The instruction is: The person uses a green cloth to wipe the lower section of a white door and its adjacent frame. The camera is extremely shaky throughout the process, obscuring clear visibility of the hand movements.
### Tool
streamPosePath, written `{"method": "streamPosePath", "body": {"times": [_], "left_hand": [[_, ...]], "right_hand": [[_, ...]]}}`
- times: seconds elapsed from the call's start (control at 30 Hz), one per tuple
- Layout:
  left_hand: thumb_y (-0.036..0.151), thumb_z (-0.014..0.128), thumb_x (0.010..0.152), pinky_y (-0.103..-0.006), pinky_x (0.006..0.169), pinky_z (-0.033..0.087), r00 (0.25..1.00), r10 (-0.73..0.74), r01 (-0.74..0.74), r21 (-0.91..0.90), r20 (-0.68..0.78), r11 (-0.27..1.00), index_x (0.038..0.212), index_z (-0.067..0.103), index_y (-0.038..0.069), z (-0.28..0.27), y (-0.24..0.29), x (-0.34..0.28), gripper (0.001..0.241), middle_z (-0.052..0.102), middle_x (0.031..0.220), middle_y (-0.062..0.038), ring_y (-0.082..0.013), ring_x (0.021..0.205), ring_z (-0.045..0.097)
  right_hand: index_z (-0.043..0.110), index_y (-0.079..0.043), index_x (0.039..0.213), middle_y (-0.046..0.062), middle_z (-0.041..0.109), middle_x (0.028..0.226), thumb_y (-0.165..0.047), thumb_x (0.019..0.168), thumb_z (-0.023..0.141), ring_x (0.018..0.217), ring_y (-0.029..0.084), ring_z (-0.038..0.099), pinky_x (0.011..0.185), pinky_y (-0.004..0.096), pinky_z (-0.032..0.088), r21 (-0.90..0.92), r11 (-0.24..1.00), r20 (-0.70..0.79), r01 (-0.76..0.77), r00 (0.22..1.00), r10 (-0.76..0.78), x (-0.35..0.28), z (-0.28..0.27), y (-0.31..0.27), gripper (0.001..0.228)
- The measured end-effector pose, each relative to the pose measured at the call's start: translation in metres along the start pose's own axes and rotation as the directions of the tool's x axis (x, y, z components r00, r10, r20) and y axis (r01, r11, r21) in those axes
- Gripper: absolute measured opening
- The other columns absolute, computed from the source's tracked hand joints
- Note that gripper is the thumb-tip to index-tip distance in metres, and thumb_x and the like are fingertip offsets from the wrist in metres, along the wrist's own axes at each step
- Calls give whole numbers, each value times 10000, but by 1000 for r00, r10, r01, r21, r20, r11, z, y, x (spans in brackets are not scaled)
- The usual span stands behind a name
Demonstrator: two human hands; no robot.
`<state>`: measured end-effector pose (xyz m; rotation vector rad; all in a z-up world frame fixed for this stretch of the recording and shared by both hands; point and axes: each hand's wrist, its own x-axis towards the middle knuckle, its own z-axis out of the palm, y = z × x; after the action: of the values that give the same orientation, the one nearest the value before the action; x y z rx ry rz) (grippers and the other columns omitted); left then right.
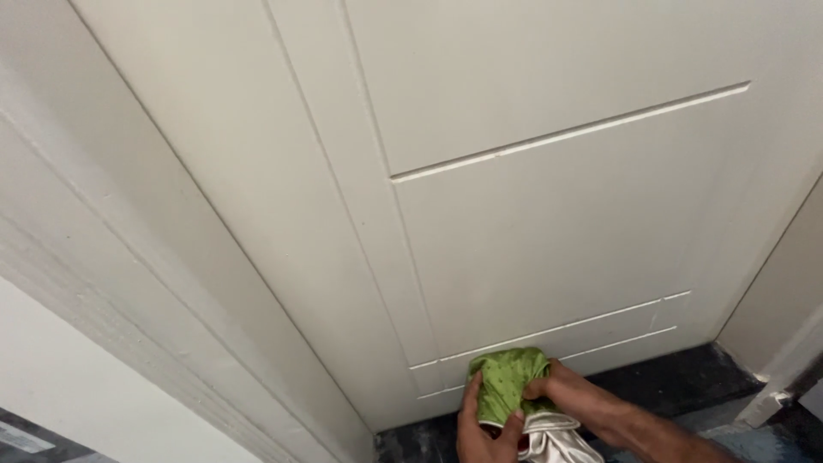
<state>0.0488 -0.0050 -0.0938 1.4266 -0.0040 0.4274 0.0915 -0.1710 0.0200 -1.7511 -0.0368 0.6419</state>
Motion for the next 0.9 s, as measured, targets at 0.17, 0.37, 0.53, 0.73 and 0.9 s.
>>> {"method": "streamPosePath", "body": {"times": [0.17, 0.37, 0.53, 0.73, 0.9], "left_hand": [[-58, 800, 714, -401, 1114, 519, 969, -191, 213, -136, 155, 968, 1559, 376, 51, 1, 2, 7, 952, 604, 1433, -208, -283, 1305, 658], [-31, 919, 628, -448, 1125, 450, 997, 71, -70, 195, 4, 978, 1506, 476, 95, 17, 34, 1, 992, 578, 1413, -206, -332, 1326, 594], [18, 886, 641, -431, 1113, 467, 1000, 20, -20, 292, 2, 956, 1578, 377, 160, 32, 97, -5, 1075, 565, 1353, -182, -331, 1305, 600], [31, 865, 657, -408, 1105, 489, 991, -131, 130, 351, -21, 927, 1626, 330, 204, 34, 75, -3, 1121, 545, 1369, -173, -323, 1303, 608], [90, 907, 661, -395, 1097, 480, 994, -112, 99, 418, 7, 903, 1611, 322, 132, 27, 13, 0, 1117, 565, 1392, -201, -330, 1271, 621]], "right_hand": [[419, -42, 1510, 157, 600, 1385, -482, 858, 716, 1299, 268, 640, 1116, 388, 481, 56, 968, -82, -245, 965, 249, -39, 10, -49, 840], [411, -131, 1540, 67, 639, 1360, -326, 862, 796, 1272, 178, 652, 1069, 349, 522, -2, 1000, 5, 10, 1000, -10, -38, -10, -38, 804], [425, -91, 1526, 105, 706, 1312, -200, 878, 751, 1212, 197, 666, 1020, 365, 555, 94, 985, -32, 143, 989, -141, -33, -17, -36, 733], [472, -23, 1434, 137, 701, 1283, -162, 890, 757, 1203, 199, 682, 1025, 354, 557, 40, 989, -144, 139, 981, -132, -21, -16, -18, 630], [591, -52, 1376, 85, 779, 1252, -192, 896, 753, 1141, 174, 716, 998, 339, 565, 23, 994, -37, 105, 994, -105, -17, -15, -15, 525]]}}
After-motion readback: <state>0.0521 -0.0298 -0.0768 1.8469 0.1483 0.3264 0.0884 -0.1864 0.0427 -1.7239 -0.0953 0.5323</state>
